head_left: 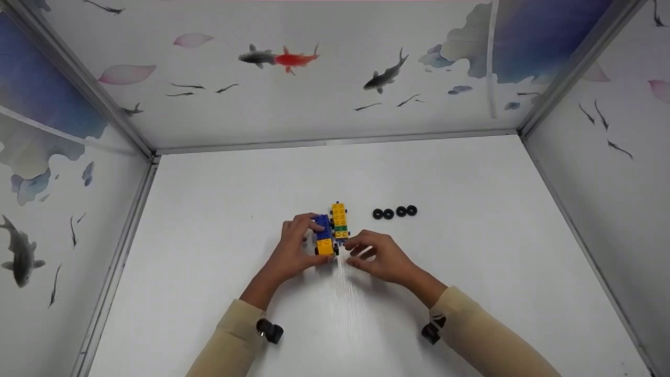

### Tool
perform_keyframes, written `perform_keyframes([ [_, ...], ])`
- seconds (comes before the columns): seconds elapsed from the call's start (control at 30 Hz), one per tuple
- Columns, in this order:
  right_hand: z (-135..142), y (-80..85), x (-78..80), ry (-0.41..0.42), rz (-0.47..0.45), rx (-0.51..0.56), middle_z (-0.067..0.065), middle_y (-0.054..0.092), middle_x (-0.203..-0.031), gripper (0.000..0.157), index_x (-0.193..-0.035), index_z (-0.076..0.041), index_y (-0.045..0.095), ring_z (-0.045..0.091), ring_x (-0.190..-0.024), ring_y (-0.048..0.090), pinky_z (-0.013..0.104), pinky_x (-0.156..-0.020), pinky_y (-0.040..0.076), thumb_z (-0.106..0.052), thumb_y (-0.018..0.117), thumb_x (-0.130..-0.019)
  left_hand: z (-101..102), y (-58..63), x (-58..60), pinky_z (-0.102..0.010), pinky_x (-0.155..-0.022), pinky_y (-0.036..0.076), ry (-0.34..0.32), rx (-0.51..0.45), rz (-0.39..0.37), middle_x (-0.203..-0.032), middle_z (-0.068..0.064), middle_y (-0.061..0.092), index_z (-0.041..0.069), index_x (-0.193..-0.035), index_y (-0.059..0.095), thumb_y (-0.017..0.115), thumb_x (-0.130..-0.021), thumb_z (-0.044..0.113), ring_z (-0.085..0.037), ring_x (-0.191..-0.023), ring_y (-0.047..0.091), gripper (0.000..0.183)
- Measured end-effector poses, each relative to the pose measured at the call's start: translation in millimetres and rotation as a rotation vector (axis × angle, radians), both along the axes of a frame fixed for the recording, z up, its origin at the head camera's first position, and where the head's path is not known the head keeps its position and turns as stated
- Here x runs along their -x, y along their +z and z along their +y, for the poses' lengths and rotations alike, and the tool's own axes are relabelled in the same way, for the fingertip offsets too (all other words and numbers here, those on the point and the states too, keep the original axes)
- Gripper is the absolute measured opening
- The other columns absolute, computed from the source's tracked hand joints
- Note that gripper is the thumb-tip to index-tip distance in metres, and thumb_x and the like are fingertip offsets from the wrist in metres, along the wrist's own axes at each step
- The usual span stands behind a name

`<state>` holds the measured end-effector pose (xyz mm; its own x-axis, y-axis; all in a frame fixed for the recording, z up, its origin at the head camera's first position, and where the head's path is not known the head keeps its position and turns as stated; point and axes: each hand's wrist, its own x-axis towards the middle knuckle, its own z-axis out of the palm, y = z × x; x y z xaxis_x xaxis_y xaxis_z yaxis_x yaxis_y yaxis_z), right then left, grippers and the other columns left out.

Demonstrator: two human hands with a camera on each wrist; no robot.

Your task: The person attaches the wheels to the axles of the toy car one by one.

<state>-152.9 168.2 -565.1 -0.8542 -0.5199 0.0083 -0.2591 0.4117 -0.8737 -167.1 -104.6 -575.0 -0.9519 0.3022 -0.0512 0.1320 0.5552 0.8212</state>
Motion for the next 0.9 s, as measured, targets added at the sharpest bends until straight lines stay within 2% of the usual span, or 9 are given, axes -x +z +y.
perform_keyframes([
  [0.27,4,-1.2,-1.1,-0.011,0.0,-0.01,0.015,0.076,-0.126,0.037,-0.137,-0.011,0.075,0.026,-0.112,0.078,0.045,-0.095,0.068,-0.022,0.082,-0.102,-10,-1.7,9.4,-0.052,-0.134,0.039,0.042,0.119,0.007,-0.173,0.003,0.043,0.028,-0.132,0.06,0.099,-0.084,0.035,-0.031,-0.152,0.036,0.062],
  [0.6,9,-1.8,-1.8,-0.034,-0.011,-0.001,0.017,0.076,-0.124,0.038,-0.136,-0.004,0.074,0.028,-0.111,0.077,0.044,-0.094,0.068,-0.015,0.082,-0.101,-19,-1.1,17.7,-0.053,-0.133,0.041,0.05,0.208,0.004,-0.175,-0.001,0.042,0.022,-0.136,0.061,0.098,-0.086,0.032,-0.034,-0.151,0.037,0.063],
  [0.9,11,-4.9,-1.5,-0.043,-0.002,-0.002,0.015,0.076,-0.123,0.035,-0.135,-0.006,0.075,0.026,-0.11,0.076,0.043,-0.093,0.068,-0.018,0.081,-0.103,-25,-3.6,24.1,-0.052,-0.132,0.042,0.055,0.254,-0.025,-0.175,-0.003,0.042,0.019,-0.142,0.059,0.097,-0.087,0.031,-0.035,-0.15,0.037,0.067],
])
